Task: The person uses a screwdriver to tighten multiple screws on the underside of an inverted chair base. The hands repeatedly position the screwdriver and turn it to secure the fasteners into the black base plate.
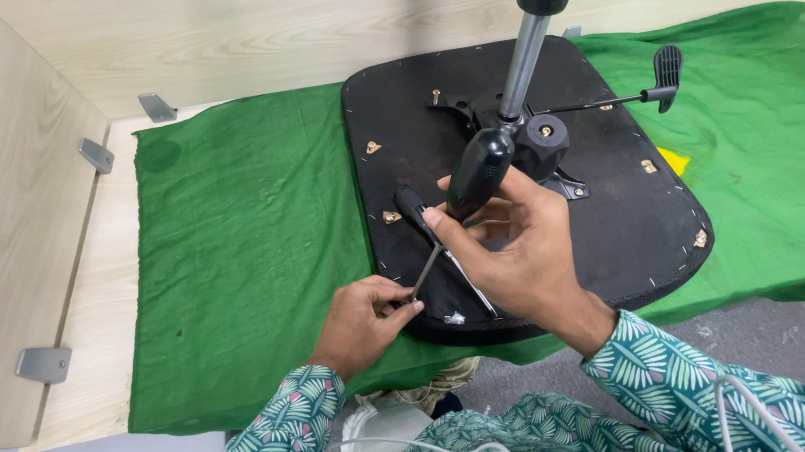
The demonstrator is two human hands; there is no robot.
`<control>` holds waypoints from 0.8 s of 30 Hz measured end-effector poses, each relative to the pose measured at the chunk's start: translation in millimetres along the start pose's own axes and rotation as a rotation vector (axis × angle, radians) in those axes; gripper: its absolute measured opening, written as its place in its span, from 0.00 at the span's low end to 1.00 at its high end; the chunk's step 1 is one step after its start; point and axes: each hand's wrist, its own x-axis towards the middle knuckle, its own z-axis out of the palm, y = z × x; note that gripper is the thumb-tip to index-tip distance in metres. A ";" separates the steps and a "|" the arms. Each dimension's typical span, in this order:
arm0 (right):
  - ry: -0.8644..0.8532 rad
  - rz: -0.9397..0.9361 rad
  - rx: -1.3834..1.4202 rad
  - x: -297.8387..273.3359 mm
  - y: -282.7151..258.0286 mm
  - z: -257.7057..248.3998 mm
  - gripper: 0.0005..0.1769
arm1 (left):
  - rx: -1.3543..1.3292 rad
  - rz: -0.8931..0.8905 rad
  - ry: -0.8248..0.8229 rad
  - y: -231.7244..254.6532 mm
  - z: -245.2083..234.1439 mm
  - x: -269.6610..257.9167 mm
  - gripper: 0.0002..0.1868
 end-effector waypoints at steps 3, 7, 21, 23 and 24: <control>-0.004 -0.024 0.004 -1.7 -0.7 0.4 0.15 | -0.012 0.017 -0.024 -0.2 -2.6 1.3 0.14; -0.017 -0.077 -0.061 -2.3 -3.2 -0.5 0.15 | -0.003 0.018 -0.054 3.9 -7.9 2.4 0.14; -0.097 -0.060 -0.041 5.3 -8.5 -8.5 0.13 | 0.091 0.005 -0.105 13.4 -12.9 8.6 0.15; -0.097 -0.082 -0.026 4.8 -9.1 -8.8 0.14 | 0.089 0.016 -0.089 14.2 -12.4 6.3 0.15; -0.101 -0.084 -0.026 5.0 -9.1 -9.0 0.13 | 0.088 0.021 -0.081 14.7 -12.2 5.2 0.15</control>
